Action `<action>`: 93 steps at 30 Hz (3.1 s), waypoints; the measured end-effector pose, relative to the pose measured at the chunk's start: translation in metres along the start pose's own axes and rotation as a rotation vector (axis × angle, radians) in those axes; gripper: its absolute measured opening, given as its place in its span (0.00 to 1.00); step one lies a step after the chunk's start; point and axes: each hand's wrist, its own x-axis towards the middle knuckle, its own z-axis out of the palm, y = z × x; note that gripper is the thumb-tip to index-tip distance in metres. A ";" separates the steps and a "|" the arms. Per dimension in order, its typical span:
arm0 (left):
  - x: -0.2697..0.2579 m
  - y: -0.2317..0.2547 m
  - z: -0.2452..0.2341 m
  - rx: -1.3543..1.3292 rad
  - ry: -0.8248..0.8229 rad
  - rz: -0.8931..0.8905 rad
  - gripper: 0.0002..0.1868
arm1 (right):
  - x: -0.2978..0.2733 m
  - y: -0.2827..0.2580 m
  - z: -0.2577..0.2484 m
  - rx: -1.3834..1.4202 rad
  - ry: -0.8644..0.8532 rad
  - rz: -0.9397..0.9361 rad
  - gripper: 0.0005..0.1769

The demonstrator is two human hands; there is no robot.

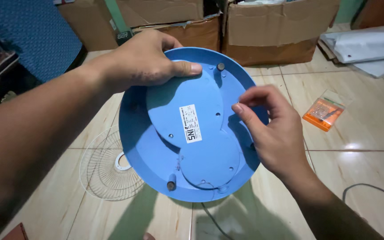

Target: The person uses a screwdriver to remove multiple screws from the underside of a blue electric fan base. They hold the base with one hand and turn the screwdriver with the other, placing the removed screws on the floor.

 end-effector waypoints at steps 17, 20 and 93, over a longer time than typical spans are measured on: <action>0.012 -0.023 -0.002 -0.067 0.096 0.108 0.37 | -0.011 -0.031 0.033 -0.404 0.036 -0.170 0.05; 0.010 -0.026 0.001 -0.049 0.089 0.039 0.37 | -0.010 -0.031 0.031 -0.381 -0.019 -0.194 0.06; 0.022 -0.027 0.000 -0.110 0.062 0.073 0.37 | -0.001 -0.032 0.032 -0.620 -0.043 -0.350 0.06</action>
